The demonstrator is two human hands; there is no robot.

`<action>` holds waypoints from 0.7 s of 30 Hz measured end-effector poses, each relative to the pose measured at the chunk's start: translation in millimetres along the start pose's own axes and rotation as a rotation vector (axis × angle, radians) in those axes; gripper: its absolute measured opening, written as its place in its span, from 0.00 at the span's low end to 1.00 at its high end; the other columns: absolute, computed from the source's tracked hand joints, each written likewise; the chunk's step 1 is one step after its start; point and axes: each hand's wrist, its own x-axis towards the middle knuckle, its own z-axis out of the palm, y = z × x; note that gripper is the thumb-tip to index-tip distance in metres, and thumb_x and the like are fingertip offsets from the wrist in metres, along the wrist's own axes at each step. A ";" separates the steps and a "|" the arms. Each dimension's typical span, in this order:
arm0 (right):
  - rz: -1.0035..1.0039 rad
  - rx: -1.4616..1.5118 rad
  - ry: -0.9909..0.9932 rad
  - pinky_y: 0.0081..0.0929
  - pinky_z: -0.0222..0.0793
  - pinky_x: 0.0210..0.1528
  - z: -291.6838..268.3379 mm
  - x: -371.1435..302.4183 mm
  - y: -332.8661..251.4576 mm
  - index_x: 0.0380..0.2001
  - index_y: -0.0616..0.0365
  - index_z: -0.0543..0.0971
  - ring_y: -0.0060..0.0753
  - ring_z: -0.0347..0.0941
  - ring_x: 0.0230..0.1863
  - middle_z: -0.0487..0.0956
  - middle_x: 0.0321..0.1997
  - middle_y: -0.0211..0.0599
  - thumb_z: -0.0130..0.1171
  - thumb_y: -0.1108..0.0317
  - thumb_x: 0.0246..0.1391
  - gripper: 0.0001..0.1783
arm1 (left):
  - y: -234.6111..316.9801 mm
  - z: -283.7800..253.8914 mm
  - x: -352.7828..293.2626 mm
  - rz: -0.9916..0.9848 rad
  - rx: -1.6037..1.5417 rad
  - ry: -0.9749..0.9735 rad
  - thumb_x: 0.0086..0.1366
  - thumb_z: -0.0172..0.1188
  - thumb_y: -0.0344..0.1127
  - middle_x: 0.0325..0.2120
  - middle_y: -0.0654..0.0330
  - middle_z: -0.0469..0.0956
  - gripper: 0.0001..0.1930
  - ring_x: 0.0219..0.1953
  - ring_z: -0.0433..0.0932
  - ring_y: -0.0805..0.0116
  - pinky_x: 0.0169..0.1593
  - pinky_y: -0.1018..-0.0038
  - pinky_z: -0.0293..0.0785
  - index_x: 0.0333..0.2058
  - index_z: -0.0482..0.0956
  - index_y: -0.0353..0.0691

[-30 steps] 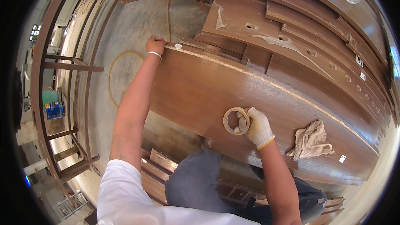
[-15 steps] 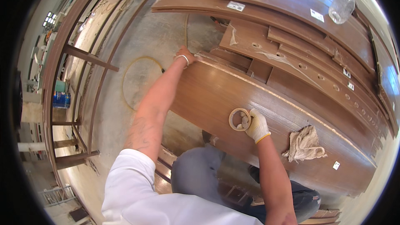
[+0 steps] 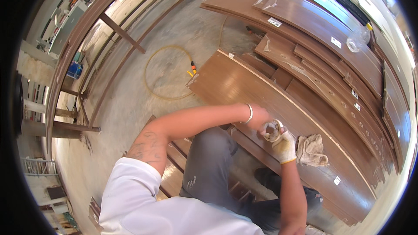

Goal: The person wipes large curved wooden panels with a cloth, applies masking tape along seams, and uses a spray bottle to wet the cloth before continuing to wipe. The person handles multiple panels, flipping and repositioning them while cleaning.

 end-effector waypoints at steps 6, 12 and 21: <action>-0.193 -0.431 -0.138 0.31 0.76 0.56 56.6 -79.1 -69.4 0.61 0.67 0.72 0.30 0.79 0.51 0.79 0.52 0.36 0.65 0.67 0.60 0.29 | 104.3 1.3 -21.3 0.001 -0.139 0.608 0.65 0.68 0.48 0.59 0.44 0.77 0.31 0.61 0.77 0.47 0.61 0.57 0.74 0.61 0.74 0.36; -0.469 -0.855 -0.027 0.26 0.71 0.57 92.1 -111.3 -94.0 0.65 0.61 0.71 0.24 0.74 0.56 0.78 0.53 0.32 0.56 0.80 0.59 0.29 | 130.5 3.6 3.2 0.400 -0.514 1.038 0.61 0.72 0.33 0.60 0.48 0.76 0.31 0.58 0.78 0.51 0.60 0.60 0.75 0.62 0.74 0.37; -0.590 -1.052 0.077 0.32 0.79 0.50 81.9 -135.3 -106.7 0.63 0.58 0.74 0.31 0.81 0.52 0.83 0.54 0.39 0.63 0.75 0.64 0.24 | 155.8 8.7 23.2 0.465 -0.242 1.136 0.58 0.72 0.24 0.55 0.48 0.78 0.22 0.53 0.79 0.50 0.58 0.61 0.77 0.53 0.81 0.36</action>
